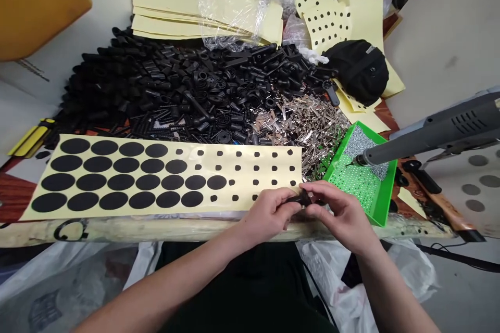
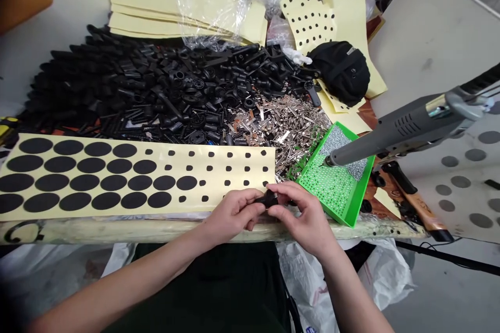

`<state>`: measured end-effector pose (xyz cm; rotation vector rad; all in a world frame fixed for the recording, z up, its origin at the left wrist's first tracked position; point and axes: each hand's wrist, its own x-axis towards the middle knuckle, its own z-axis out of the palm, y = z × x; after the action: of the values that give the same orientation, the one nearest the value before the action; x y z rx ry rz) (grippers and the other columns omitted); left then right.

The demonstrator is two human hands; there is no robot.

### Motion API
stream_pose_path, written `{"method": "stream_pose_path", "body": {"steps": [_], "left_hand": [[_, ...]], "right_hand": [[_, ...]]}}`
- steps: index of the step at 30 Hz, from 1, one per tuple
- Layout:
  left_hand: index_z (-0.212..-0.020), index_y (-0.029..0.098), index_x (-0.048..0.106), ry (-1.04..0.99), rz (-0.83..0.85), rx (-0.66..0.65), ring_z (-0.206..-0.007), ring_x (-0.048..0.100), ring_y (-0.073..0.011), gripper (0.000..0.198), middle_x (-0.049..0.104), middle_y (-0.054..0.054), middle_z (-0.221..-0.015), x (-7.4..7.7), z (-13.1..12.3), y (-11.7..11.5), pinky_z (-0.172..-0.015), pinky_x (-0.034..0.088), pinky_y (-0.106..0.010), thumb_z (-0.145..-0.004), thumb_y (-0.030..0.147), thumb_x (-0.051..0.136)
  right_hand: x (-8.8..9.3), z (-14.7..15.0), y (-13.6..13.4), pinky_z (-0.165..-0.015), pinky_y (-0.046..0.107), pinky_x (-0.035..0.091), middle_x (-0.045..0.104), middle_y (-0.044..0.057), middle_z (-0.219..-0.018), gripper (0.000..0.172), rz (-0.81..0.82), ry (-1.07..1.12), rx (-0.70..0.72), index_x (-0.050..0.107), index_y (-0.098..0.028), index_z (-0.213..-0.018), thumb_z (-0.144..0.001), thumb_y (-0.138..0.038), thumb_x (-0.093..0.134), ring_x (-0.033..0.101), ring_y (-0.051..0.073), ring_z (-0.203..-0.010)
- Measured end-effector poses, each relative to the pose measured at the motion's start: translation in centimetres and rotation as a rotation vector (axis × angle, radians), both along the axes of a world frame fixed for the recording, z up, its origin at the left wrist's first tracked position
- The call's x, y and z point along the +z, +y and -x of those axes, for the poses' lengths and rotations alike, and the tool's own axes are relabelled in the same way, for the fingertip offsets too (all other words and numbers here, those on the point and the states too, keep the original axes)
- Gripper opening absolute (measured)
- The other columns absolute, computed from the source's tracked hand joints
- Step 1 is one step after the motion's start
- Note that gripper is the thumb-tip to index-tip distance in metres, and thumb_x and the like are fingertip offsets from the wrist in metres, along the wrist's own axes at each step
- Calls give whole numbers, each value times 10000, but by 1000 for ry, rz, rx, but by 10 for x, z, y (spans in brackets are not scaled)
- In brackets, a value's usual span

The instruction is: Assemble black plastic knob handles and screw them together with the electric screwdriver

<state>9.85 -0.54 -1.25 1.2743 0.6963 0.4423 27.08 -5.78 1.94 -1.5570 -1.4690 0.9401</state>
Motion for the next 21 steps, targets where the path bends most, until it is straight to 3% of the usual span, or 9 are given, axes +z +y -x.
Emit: {"method": "stream_pose_path", "body": {"steps": [3,5,9,12,14,17,21], "left_hand": [[-711,171,496,-25,-9,-23,-497,432,-97,147,457,44,-535,0,0,-1,-523,358,-222,-836,232,449],[-735,169,512,-18,-104,1,-523,443,-101,152,465,40,-570,-1,-1,-1,-538,357,-224,-852,223,432],[-742,167,521,44,-348,104,-600,466,-117,178,498,18,-635,-1,-1,-3,-596,358,-237,-875,200,408],[-744,165,525,54,-390,133,-644,486,-129,188,540,-6,-685,0,0,-4,-623,365,-245,-881,215,406],[-778,162,544,35,-279,128,-621,479,-128,168,532,0,-665,1,1,-4,-602,365,-245,-871,254,439],[-797,155,542,-69,83,15,-517,439,-107,231,472,30,-564,4,3,0,-500,304,-223,-846,379,512],[-777,128,562,-238,456,-148,-418,397,-78,404,362,67,-506,12,9,9,-427,178,-212,-789,530,597]], "right_hand": [[5,4,0,-672,314,528,658,38,-802,193,-94,-144,6,711,-217,-956,-771,-271,696,602,165,-717],[5,12,-2,-618,299,502,618,24,-727,162,-155,-245,-40,686,-199,-943,-793,-252,657,573,158,-664],[-4,32,-8,-614,301,487,602,29,-739,162,-214,-393,-200,641,-187,-974,-831,-251,601,559,156,-655],[-11,39,-12,-615,303,507,638,44,-772,170,-198,-349,-302,641,-187,-967,-841,-291,598,582,160,-656],[-10,36,-13,-605,299,524,662,45,-766,188,-147,-243,-304,656,-184,-948,-828,-324,621,603,164,-651],[-2,19,-11,-666,308,554,704,60,-843,240,-77,-61,-163,673,-192,-1011,-830,-345,633,654,181,-743],[9,-1,-6,-766,320,555,689,79,-1010,275,-178,22,-2,647,-241,-1160,-916,-296,531,657,176,-878]]}}
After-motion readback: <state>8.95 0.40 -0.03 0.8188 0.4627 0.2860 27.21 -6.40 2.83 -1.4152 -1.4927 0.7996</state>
